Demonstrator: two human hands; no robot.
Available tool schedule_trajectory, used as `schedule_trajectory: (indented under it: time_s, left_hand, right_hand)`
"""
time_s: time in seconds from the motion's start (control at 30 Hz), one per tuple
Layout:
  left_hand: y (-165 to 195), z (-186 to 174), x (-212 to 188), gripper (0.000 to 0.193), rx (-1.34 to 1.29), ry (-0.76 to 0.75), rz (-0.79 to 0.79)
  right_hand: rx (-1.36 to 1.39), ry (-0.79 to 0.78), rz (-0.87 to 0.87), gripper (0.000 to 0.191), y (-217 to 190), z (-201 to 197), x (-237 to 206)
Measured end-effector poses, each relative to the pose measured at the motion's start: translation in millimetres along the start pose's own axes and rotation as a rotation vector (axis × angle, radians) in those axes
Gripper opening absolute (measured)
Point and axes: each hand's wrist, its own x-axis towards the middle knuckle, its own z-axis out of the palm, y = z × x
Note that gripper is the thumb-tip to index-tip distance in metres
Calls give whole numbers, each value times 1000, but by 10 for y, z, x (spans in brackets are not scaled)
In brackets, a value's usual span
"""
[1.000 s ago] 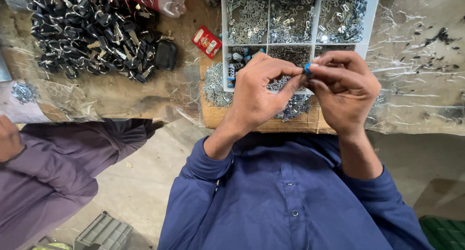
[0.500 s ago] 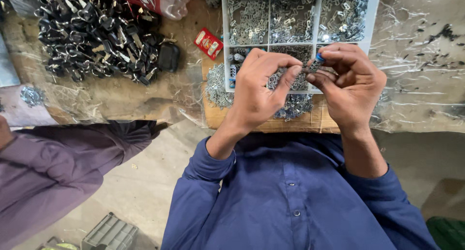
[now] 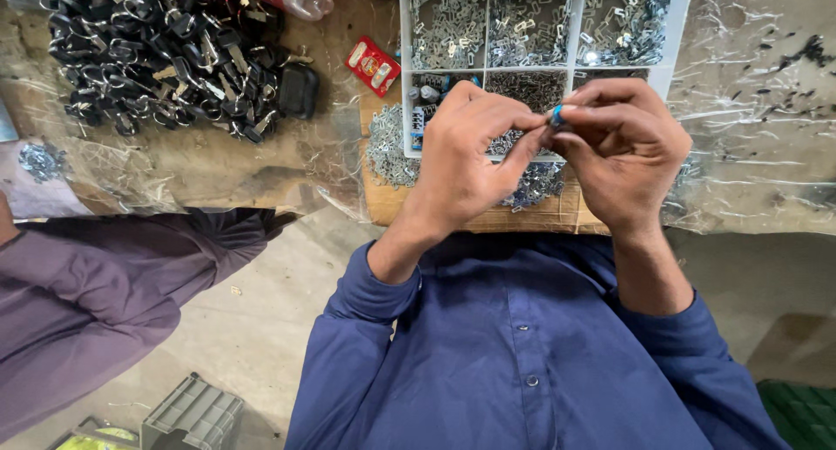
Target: The person repeatedly picks small metal key blanks from a compartmentalized tray and inserts them into a cylindrical blue-and-white holder. The person handles each unit one at a time, rotating the holder and adjusting the key blank with both hands. The workspace contains piles of keys and key blanks on a wooden table.
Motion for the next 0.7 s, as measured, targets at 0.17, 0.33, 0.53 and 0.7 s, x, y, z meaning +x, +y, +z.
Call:
schedule_trajectory:
  time_s: [0.17, 0.33, 0.53, 0.7]
  left_hand:
    - [-34, -29, 74, 14, 264, 5, 84]
    - [-22, 89, 69, 12, 427, -2, 70]
    - [17, 69, -28, 22, -157, 100, -239]
    - [84, 167, -26, 16, -362, 141, -237]
  right_hand:
    - [193, 84, 103, 27, 46, -19, 48]
    - [51, 74, 67, 29, 82, -46, 48]
    - [197, 75, 134, 30, 93, -41, 5]
    - [154, 84, 106, 25, 100, -21, 6]
